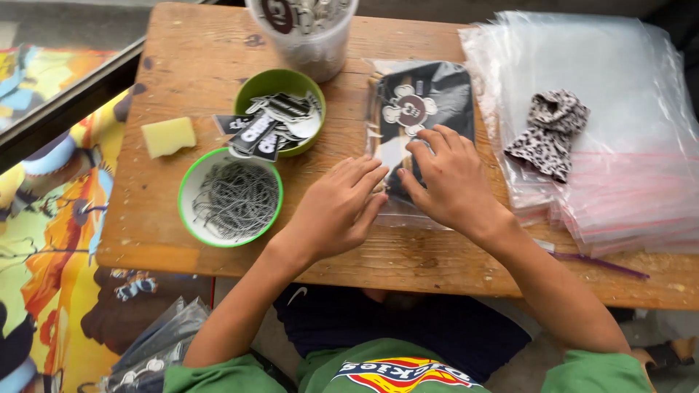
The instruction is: The person wipes a clear plastic bag with a patterned cloth, then places a small black pouch inside it. They add a tag to the pouch and seal the bag. The person then picks up a blue pouch with a red zipper and adjusts its strap.
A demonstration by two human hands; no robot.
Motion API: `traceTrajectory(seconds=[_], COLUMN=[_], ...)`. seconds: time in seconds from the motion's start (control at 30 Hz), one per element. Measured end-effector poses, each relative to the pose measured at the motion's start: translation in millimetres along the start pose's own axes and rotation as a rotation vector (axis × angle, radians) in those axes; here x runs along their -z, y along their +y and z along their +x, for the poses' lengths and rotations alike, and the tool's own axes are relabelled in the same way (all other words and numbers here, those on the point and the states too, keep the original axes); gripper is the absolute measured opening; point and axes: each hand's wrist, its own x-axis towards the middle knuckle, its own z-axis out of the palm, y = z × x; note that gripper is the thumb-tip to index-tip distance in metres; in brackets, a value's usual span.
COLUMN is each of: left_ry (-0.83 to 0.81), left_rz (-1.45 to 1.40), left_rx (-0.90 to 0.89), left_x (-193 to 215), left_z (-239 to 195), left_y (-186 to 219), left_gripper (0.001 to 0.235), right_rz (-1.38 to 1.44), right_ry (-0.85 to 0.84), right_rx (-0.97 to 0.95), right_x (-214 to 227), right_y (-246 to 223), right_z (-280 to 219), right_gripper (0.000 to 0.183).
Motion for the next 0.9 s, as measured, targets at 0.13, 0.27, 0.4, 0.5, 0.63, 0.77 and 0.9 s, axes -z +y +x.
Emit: traceTrajectory(seconds=[0.13,0.27,0.4,0.5,0.63,0.77,0.9], left_ry=[0.288,0.461,0.461,0.435,0.387,0.257,0.163], left_rz=[-0.063,0.036,0.037,0.046,0.205,0.486,0.580], left_rx=[0.056,0.182,0.263,0.240,0.246,0.238,0.254], left_x=[68,104,113,107,95,91,97], left_z=[-35,-66,-86,-85,-81,-69,-59], left_y=[6,-14,-33,-40,-59,-73,-77], left_gripper=[0.031,0.024,0.022,0.019,0.011,0.009,0.032], right_rz=[0.249,0.337,0.401,0.446,0.440,0.513,0.561], right_ry=[0.151,0.228,0.164,0.103,0.108,0.118,0.144], right_rx=[0.167,0.287,0.346,0.380,0.372,0.347,0.325], right_x=[26,26,17,7,0,2,5], right_y=[-43,-81,-106,-111,-110,-108,-104], right_z=[43,80,108,116,116,113,112], right_gripper=[0.023,0.017,0.015,0.011,0.009,0.006,0.005])
